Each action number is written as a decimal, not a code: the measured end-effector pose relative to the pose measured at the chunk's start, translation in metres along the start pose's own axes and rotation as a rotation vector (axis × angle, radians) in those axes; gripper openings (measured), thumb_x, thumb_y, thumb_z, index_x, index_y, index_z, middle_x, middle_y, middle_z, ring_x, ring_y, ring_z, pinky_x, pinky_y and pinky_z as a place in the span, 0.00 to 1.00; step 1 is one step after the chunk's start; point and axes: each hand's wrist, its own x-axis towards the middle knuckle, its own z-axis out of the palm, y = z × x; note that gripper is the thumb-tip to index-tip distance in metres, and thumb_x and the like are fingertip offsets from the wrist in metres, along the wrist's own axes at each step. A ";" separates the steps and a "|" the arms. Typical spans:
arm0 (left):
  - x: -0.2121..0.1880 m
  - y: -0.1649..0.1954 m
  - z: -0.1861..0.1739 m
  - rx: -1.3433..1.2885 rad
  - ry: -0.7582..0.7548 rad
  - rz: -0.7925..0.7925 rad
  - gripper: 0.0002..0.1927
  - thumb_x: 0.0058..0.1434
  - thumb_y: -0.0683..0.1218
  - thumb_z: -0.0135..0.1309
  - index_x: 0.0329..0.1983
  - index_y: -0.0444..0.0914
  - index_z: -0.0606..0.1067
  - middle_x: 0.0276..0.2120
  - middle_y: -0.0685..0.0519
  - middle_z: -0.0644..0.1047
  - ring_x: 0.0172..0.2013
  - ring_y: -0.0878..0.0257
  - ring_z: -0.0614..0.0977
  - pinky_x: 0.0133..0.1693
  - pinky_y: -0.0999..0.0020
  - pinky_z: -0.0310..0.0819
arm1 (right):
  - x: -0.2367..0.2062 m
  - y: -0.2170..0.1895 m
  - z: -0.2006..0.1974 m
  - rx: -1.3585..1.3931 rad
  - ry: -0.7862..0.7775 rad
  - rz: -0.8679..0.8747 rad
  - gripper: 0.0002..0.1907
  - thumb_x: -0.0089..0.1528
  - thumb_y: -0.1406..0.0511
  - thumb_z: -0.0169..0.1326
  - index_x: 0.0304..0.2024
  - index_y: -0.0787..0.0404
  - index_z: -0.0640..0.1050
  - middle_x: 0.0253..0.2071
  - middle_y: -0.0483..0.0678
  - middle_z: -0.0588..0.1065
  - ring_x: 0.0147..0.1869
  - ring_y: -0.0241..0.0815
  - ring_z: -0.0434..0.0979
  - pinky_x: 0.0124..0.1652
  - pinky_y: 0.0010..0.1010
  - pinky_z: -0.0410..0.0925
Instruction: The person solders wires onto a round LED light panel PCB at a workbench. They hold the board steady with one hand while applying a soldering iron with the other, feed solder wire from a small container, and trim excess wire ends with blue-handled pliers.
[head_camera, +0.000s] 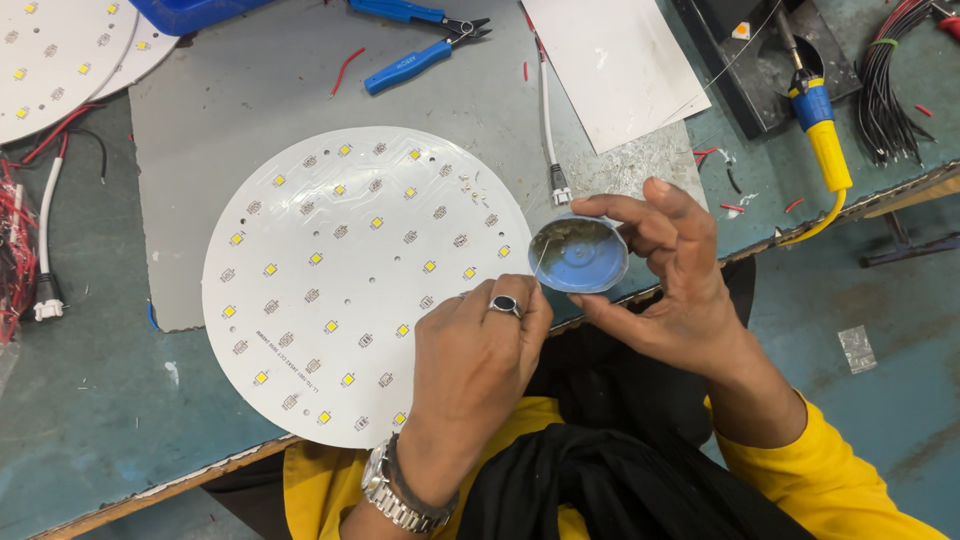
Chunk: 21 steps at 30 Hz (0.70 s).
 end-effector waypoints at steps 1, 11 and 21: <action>-0.001 0.000 -0.001 -0.003 0.009 0.002 0.07 0.62 0.41 0.62 0.35 0.36 0.74 0.23 0.49 0.76 0.21 0.52 0.77 0.24 0.58 0.70 | 0.000 0.000 -0.001 -0.009 0.002 0.001 0.56 0.58 0.79 0.64 0.75 0.48 0.44 0.68 0.63 0.67 0.63 0.48 0.78 0.59 0.34 0.75; -0.012 -0.008 -0.009 -0.168 0.084 -0.085 0.08 0.60 0.37 0.63 0.38 0.37 0.74 0.26 0.49 0.80 0.25 0.54 0.82 0.26 0.62 0.73 | 0.001 0.004 -0.005 0.024 0.020 0.026 0.56 0.57 0.79 0.64 0.75 0.48 0.44 0.69 0.62 0.67 0.62 0.46 0.78 0.58 0.32 0.74; -0.021 -0.016 -0.013 -0.112 0.060 -0.014 0.10 0.59 0.37 0.63 0.40 0.37 0.74 0.26 0.50 0.77 0.24 0.52 0.79 0.26 0.59 0.71 | -0.001 0.004 -0.005 0.047 0.022 0.068 0.57 0.57 0.80 0.64 0.76 0.48 0.44 0.69 0.62 0.68 0.61 0.46 0.78 0.59 0.33 0.73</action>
